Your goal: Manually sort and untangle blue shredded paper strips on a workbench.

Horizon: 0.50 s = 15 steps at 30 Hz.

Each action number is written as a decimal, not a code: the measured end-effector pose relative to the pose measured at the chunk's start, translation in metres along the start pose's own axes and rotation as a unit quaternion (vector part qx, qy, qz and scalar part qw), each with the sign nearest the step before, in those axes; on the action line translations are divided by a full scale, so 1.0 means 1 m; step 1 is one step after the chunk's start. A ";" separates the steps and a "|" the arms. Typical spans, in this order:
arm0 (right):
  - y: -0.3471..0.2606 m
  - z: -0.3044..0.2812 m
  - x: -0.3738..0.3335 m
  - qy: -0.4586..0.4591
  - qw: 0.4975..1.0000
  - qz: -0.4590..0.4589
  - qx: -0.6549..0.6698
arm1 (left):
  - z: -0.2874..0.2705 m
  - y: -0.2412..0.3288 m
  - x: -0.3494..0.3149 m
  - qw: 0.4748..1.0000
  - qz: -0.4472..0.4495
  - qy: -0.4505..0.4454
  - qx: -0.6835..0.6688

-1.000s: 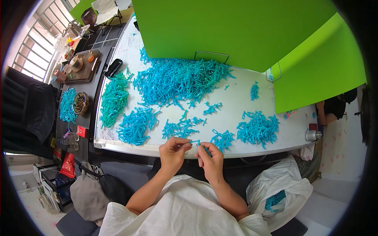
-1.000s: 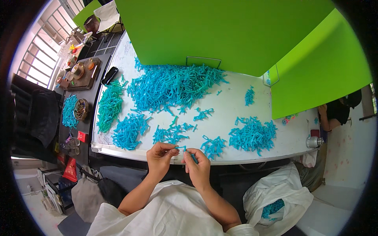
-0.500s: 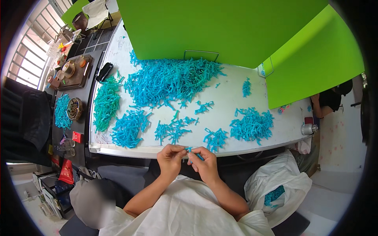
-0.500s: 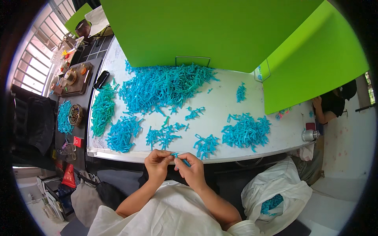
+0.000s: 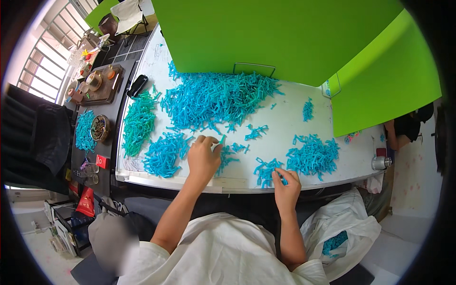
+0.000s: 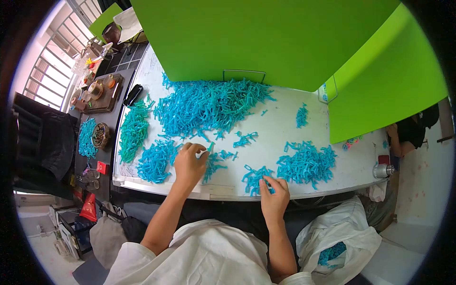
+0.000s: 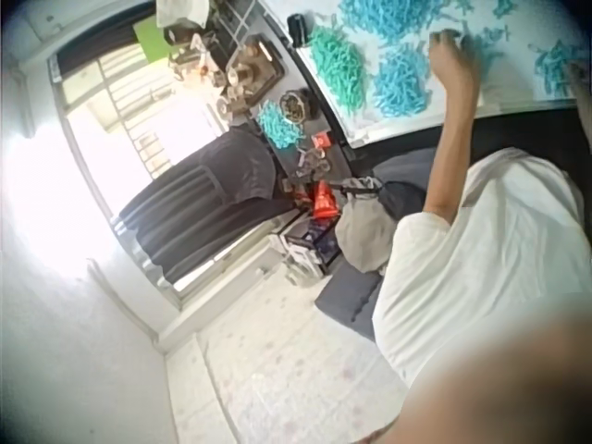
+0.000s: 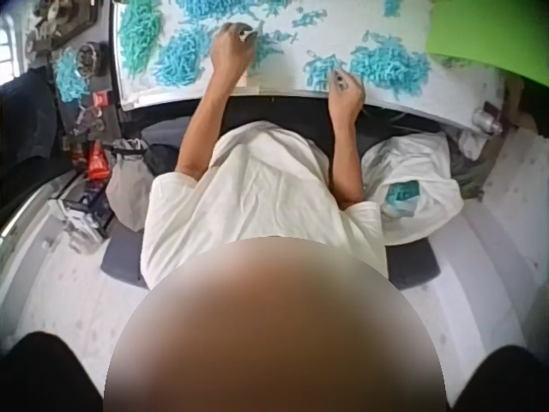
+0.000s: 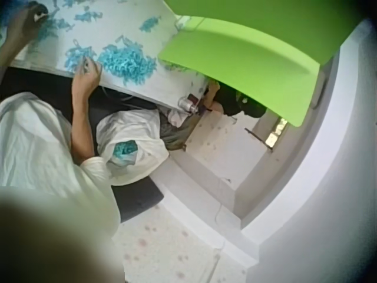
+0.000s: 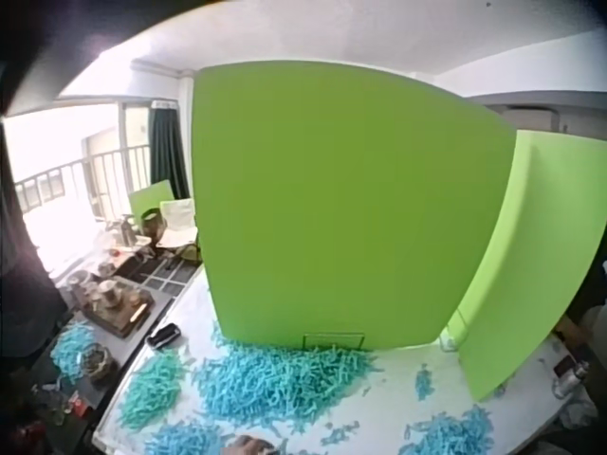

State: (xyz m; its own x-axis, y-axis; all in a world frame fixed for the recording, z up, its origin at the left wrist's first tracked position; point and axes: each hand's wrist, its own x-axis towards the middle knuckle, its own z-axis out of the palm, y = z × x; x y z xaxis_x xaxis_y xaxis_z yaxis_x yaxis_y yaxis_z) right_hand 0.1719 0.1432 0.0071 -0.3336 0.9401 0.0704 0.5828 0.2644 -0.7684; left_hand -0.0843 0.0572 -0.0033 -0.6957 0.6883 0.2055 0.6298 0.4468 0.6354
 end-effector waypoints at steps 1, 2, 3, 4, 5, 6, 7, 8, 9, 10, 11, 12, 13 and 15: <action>-0.001 0.000 0.000 0.000 1.000 0.000 0.000 | 0.003 0.001 0.006 1.000 0.000 0.000 0.000; -0.002 0.001 0.000 0.008 1.000 0.009 -0.015 | 0.007 0.003 0.010 1.000 -0.009 -0.012 0.007; -0.004 0.001 -0.001 0.015 0.999 0.019 -0.030 | 0.010 0.003 0.014 0.999 -0.019 -0.024 0.014; -0.006 0.001 -0.001 0.014 0.999 0.019 -0.030 | 0.016 0.002 0.018 0.999 -0.007 -0.025 0.030; -0.008 0.001 -0.002 0.026 0.999 0.019 0.004 | 0.019 -0.001 0.021 0.999 -0.008 -0.025 0.030; -0.009 0.000 -0.002 0.040 0.998 0.020 0.036 | 0.021 -0.001 0.024 0.998 -0.001 -0.050 0.045; -0.007 -0.001 -0.003 0.040 0.998 0.020 0.035 | 0.023 -0.001 0.026 0.995 0.006 -0.075 0.060; -0.003 -0.002 -0.005 0.037 0.999 0.001 0.035 | 0.022 -0.002 0.026 0.995 0.005 -0.075 0.059; 0.001 -0.004 -0.007 0.036 0.999 -0.017 0.034 | 0.018 0.001 0.028 0.996 -0.017 -0.078 0.028; 0.003 -0.006 -0.010 0.036 0.999 -0.015 0.032 | 0.013 0.004 0.029 0.996 -0.039 -0.082 -0.003; 0.004 -0.008 -0.013 0.024 0.996 0.033 0.075 | 0.006 0.006 0.031 0.996 -0.039 -0.084 -0.005; 0.004 -0.008 -0.014 0.010 0.990 0.080 0.119 | -0.003 0.008 0.032 0.990 -0.091 -0.087 -0.065; -0.002 -0.011 -0.015 0.008 0.990 0.080 0.119 | -0.012 0.003 0.032 0.977 -0.145 -0.090 -0.124; -0.017 -0.022 -0.016 -0.087 0.855 0.308 0.407 | -0.015 -0.017 0.038 0.964 -0.154 -0.121 -0.179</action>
State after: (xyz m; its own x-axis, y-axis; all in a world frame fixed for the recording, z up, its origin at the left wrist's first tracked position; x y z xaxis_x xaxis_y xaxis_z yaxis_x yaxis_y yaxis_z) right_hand 0.1834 0.1282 0.0334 -0.2946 0.7821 -0.5491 0.0018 -0.5742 -0.8187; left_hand -0.1263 0.0671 0.0047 -0.7024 0.6868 -0.1869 0.2152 0.4552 0.8640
